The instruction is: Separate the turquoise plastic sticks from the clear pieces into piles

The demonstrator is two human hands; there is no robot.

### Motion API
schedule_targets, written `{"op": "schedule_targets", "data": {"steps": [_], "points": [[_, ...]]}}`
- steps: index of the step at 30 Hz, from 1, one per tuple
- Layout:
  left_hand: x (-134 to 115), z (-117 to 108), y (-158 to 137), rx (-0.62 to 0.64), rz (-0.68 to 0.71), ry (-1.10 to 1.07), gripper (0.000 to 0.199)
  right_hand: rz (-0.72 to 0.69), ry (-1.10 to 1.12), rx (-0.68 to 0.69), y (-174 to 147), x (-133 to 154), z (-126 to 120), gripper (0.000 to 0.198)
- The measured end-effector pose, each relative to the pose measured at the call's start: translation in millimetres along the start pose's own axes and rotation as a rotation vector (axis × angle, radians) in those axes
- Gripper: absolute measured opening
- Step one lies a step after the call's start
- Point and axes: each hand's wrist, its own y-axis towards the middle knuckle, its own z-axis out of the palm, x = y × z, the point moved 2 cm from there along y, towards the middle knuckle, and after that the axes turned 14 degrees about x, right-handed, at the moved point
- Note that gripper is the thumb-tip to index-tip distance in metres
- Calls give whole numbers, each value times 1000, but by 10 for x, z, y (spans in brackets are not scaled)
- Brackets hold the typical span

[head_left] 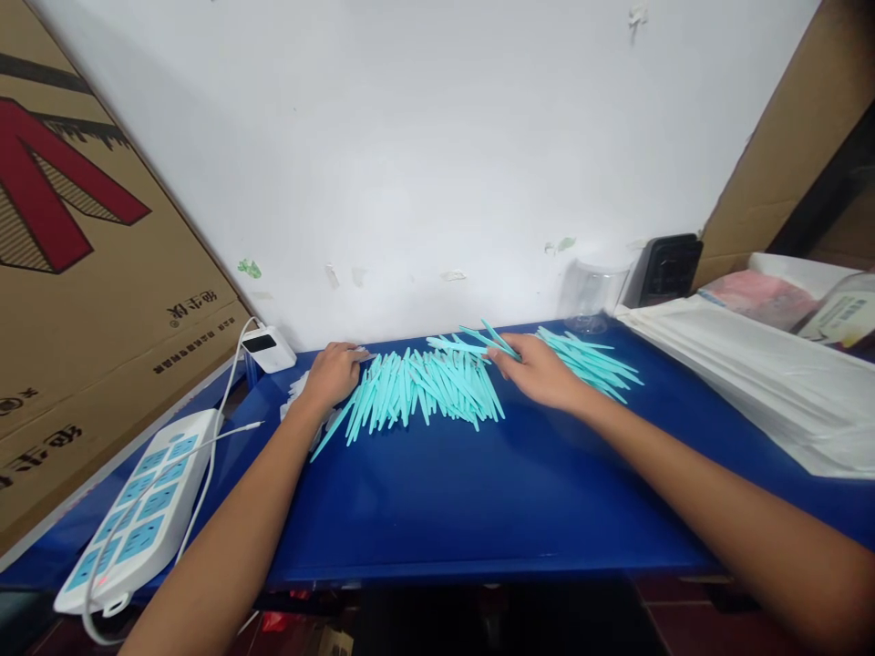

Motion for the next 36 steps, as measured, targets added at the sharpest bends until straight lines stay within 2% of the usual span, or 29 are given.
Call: {"op": "schedule_targets", "data": {"steps": [4,11,21,25,31,36], "points": [[0,42,29,-74,-1,-50,38,15,43,38,-10,36,13,39],[94,113,88,-71,-40,-75,21,-17,60,59,-31,75,21,43],[99,121,73,-60,-71,-182,17,1,50,71,-24,55,22,45],[29,4,57,-89,-38,-324,22,-27,64,79,-26,62,6,48],[-317,-286,-35,-105,143,-903,45,-47,186,184,-51,106,-12,47],[-619,-430,-160,-50,206,-1140,48,-67,307,271,-68,104,-10,41]]}}
